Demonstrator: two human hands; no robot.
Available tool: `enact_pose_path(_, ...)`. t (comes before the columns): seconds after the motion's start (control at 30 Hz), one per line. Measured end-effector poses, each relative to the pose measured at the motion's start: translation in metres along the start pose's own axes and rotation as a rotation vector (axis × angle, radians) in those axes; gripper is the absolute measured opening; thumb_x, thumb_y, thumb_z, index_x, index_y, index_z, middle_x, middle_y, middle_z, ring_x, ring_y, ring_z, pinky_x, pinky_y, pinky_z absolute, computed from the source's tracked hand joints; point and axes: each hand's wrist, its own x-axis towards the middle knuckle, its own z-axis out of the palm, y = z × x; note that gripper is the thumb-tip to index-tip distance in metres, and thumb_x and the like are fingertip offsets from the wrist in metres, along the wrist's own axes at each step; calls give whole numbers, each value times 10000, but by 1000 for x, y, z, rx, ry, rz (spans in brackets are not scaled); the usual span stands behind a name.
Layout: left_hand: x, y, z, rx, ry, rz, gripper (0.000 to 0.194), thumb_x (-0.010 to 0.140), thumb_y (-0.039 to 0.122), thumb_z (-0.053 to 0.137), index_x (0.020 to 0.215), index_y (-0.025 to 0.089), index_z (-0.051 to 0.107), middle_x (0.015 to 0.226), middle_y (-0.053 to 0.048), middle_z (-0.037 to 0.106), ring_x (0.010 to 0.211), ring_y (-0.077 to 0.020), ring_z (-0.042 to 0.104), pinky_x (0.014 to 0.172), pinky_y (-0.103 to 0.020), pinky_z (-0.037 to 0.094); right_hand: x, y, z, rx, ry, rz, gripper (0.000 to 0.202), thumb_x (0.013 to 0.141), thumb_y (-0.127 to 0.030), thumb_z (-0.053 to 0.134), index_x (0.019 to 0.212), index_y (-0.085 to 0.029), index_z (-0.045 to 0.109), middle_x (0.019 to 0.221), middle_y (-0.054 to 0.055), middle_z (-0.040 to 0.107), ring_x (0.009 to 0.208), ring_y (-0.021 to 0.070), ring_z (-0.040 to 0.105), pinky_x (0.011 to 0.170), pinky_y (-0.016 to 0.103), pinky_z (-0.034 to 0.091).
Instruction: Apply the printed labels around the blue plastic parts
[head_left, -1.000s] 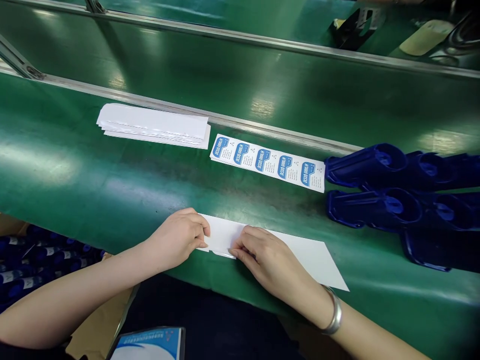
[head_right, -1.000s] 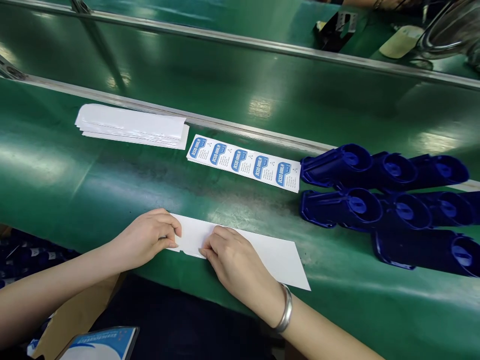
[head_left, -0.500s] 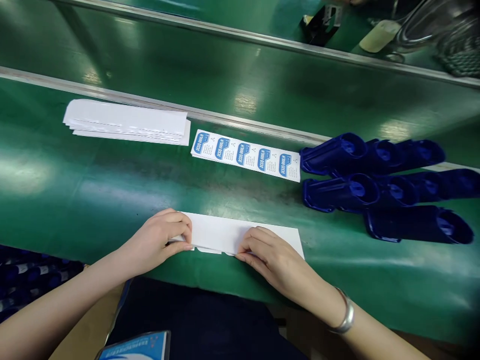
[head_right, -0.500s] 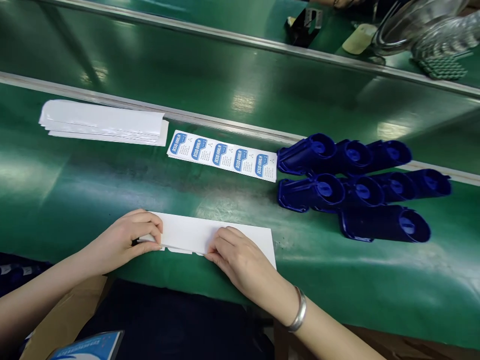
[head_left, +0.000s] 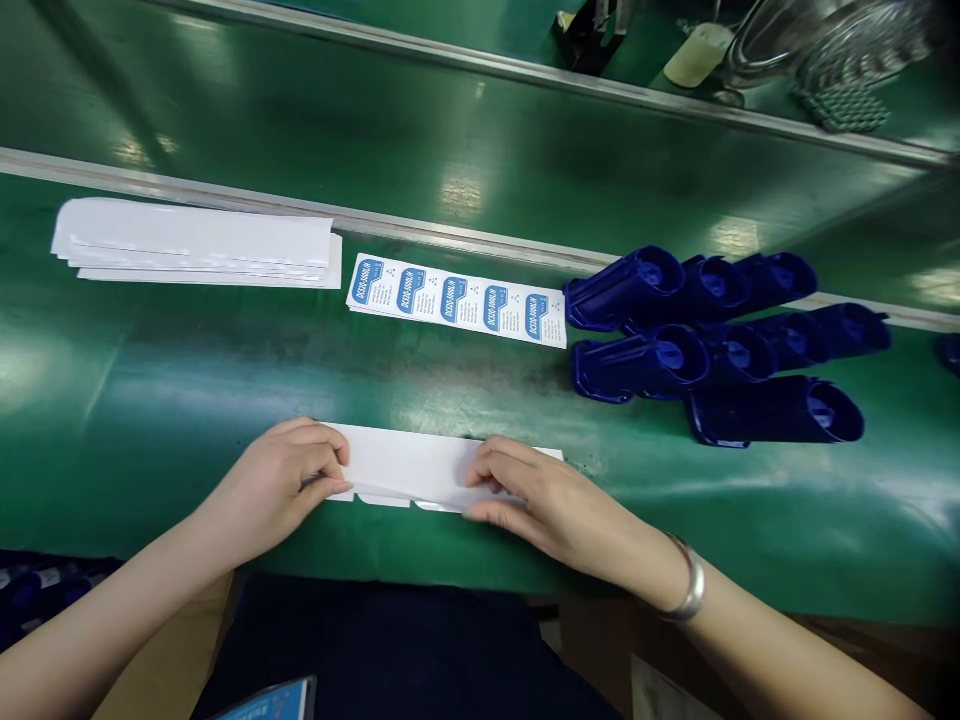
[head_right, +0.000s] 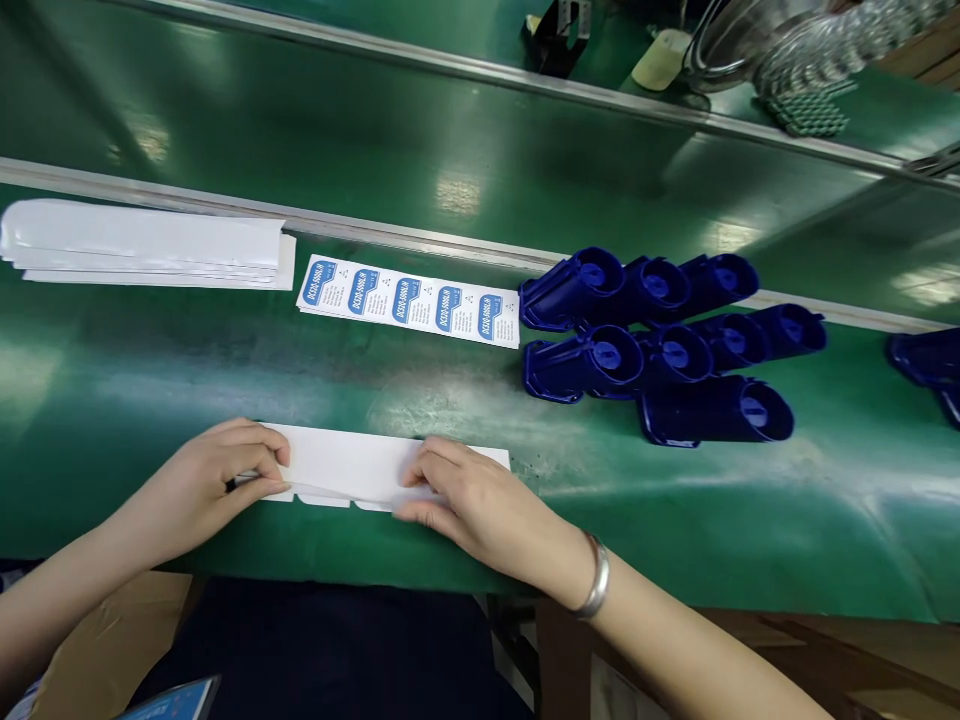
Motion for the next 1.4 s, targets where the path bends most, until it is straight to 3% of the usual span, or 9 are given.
enact_pose_path(0.07, -2, -4, -7, 7, -18, -20, 275, 969, 313, 563, 719, 224, 633, 964, -20, 705, 923, -214, 640, 765, -336, 484, -10, 1, -2, 46, -21, 17, 267, 1030, -443, 612, 1111, -190, 590, 1077, 92, 594, 961, 247, 579, 804, 350, 498)
enact_pose_path(0.17, -2, -6, -16, 16, -80, -76, 286, 976, 337, 535, 732, 237, 645, 991, -16, 706, 966, -224, 646, 783, -343, 491, -16, 2, 2, 69, 10, -3, 173, 1068, -338, 557, 1006, -184, 607, 981, 72, 613, 927, 245, 560, 798, 363, 462)
enact_pose_path(0.3, 2, -5, -20, 24, -133, -92, 305, 971, 376, 524, 723, 244, 641, 997, -14, 704, 982, -234, 643, 764, -343, 488, -8, 5, 7, 147, 54, -31, 199, 1057, -206, 569, 863, -172, 595, 835, 28, 611, 808, 208, 537, 754, 342, 416)
enact_pose_path(0.53, 1, -12, -19, 22, -153, -134, 306, 976, 416, 520, 749, 269, 664, 1047, -12, 698, 1041, -238, 627, 813, -344, 489, 2, 8, 3, 129, 33, 98, 218, 951, -67, 703, 773, -163, 620, 757, 0, 599, 754, 188, 556, 718, 312, 410)
enact_pose_path(0.67, -2, -15, -18, 23, -140, -126, 308, 972, 433, 530, 749, 272, 667, 1055, -15, 696, 1047, -240, 623, 831, -347, 490, 3, 8, 0, 182, 12, 116, 203, 966, -51, 673, 803, -163, 627, 797, 0, 595, 803, 186, 560, 769, 317, 425)
enact_pose_path(0.83, -1, -16, -18, 24, -133, -121, 312, 970, 459, 531, 758, 279, 671, 1058, -14, 694, 1037, -241, 622, 827, -348, 488, 1, 7, -3, 259, -13, 25, 170, 953, -79, 712, 831, -167, 633, 850, -9, 592, 823, 169, 554, 831, 327, 419)
enact_pose_path(1.13, -1, -15, -19, 26, -135, -147, 352, 969, 518, 516, 757, 289, 680, 1062, -12, 699, 1027, -246, 625, 807, -347, 487, 5, 5, 6, -26, 54, 132, 203, 975, -79, 654, 791, -142, 596, 859, 47, 541, 817, 213, 510, 778, 339, 430)
enact_pose_path(1.3, -1, -15, -19, 41, -117, -143, 383, 959, 557, 515, 737, 290, 678, 1062, -15, 706, 1011, -253, 636, 787, -345, 489, -1, 17, -15, 48, 6, 26, 135, 979, -82, 660, 875, -159, 620, 890, 29, 567, 851, 199, 531, 811, 319, 422)
enact_pose_path(1.4, -2, -18, -20, 56, -116, -158, 382, 940, 588, 529, 743, 304, 693, 1075, -9, 709, 1031, -258, 638, 793, -334, 498, -16, 25, -27, 71, -40, 35, 98, 992, -125, 661, 906, -165, 633, 899, 30, 577, 848, 200, 532, 808, 319, 416)
